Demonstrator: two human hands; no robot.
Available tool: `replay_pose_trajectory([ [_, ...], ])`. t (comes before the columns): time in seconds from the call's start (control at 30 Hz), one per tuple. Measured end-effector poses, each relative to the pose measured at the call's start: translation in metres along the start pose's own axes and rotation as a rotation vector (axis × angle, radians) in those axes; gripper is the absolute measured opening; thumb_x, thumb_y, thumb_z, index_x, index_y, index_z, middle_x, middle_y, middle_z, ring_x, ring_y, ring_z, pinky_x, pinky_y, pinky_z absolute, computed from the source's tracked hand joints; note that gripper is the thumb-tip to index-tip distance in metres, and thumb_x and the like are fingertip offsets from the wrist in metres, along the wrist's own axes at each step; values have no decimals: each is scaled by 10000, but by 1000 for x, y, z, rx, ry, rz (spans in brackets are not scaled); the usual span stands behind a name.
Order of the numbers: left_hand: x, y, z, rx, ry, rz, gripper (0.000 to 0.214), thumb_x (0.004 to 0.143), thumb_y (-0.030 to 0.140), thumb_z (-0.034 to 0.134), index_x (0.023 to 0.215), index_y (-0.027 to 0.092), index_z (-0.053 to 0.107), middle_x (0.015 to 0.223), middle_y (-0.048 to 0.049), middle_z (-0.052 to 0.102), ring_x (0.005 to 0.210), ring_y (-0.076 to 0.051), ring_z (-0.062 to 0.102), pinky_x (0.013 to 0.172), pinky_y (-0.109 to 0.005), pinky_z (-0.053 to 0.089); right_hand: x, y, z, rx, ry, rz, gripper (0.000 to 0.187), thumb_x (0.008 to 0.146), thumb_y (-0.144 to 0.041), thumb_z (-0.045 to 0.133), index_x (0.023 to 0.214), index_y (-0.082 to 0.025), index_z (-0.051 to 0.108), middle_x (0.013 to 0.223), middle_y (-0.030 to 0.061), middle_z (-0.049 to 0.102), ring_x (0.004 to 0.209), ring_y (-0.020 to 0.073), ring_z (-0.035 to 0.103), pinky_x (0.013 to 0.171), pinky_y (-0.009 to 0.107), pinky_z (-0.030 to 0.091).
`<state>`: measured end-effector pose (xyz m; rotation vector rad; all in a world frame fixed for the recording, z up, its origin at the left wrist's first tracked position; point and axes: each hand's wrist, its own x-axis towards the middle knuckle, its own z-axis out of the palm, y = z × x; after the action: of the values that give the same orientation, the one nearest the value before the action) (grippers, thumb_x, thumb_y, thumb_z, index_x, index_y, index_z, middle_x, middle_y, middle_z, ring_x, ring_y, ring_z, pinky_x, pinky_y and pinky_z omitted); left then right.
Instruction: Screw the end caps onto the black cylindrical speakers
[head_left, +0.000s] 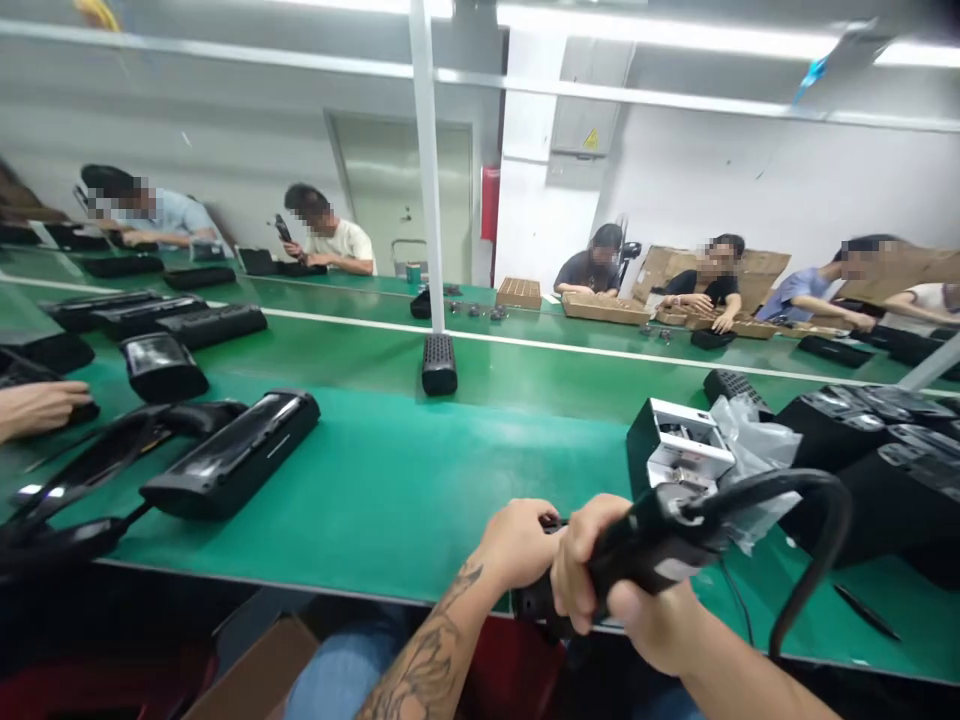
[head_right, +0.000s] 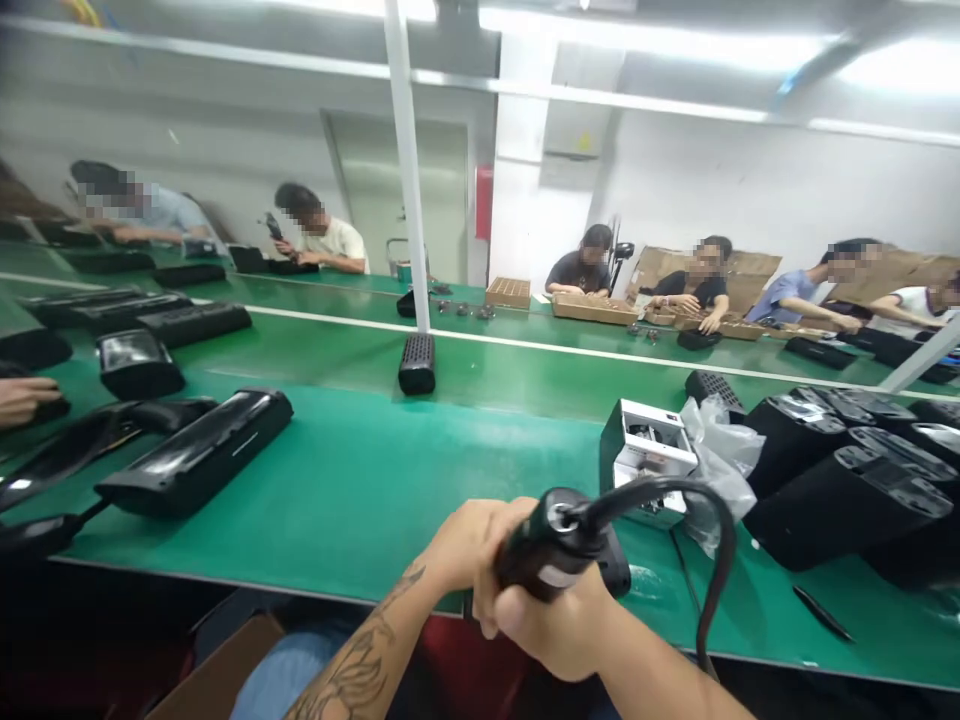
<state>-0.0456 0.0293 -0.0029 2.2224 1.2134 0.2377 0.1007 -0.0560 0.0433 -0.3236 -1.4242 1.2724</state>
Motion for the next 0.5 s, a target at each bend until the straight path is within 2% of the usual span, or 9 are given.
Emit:
replay_pose_trajectory([
  [0.07,-4,-7,12,-124,125,-63,334,1051,464,606,1107,258,863,1178,-112,918,1093,-323,871,948,-408,704,-3,-11,-5,146,46,-71,439,1015,-643,921,1184,-281,739,709,-52,656,499,119,578,623,290,600],
  [0.13,-14,-22,28,-335,264,-62,381,1069,462,553,1131,219,840,1190,-131,893,1148,-317,844,1087,-436,674,-6,-26,-17,196,55,-57,446,1021,-669,908,1195,-282,772,744,-44,669,522,112,603,656,291,620],
  [0.2,-28,-41,44,-540,327,28,436,1011,489,660,1301,199,806,1355,-151,843,1287,-341,799,1236,-478,610,-7,-39,-34,208,40,2,437,1032,-680,889,1201,-289,790,758,-39,669,540,113,606,672,298,633],
  [0.23,-36,-51,51,-584,295,89,617,933,506,782,1472,207,744,1527,-162,771,1412,-372,746,1316,-508,558,-6,-44,-44,226,35,26,426,1039,-679,878,1199,-293,796,749,-43,655,529,109,580,661,295,630],
  [0.3,-49,-70,65,-577,174,157,1179,693,440,1010,1749,265,517,1819,-177,521,1623,-447,589,1416,-572,458,-2,-50,-62,307,44,48,406,1042,-668,873,1180,-292,802,711,-64,595,477,87,473,605,273,601],
  [0.33,-52,-77,71,-548,129,172,1365,597,369,1056,1806,294,426,1887,-183,409,1679,-474,524,1435,-595,430,1,-51,-69,365,45,55,396,1044,-656,872,1168,-287,801,692,-78,556,450,74,409,573,259,580],
  [0.37,-53,-84,77,-522,111,182,1435,552,301,1057,1822,311,388,1907,-187,355,1700,-482,498,1436,-604,428,4,-51,-74,433,35,59,384,1048,-640,869,1158,-280,797,677,-94,519,426,62,349,540,243,555],
  [0.43,-51,-95,88,-499,155,218,1357,557,216,1007,1786,319,439,1872,-189,388,1688,-466,524,1427,-588,446,11,-48,-79,588,-17,51,352,1070,-602,851,1148,-266,779,660,-120,469,381,37,267,485,206,507],
  [0.5,-46,-107,98,-496,229,249,1271,550,212,1020,1723,313,539,1796,-189,493,1646,-465,583,1414,-572,470,16,-43,-77,722,-88,33,329,1101,-573,818,1148,-253,757,656,-133,467,344,19,254,456,174,484],
])
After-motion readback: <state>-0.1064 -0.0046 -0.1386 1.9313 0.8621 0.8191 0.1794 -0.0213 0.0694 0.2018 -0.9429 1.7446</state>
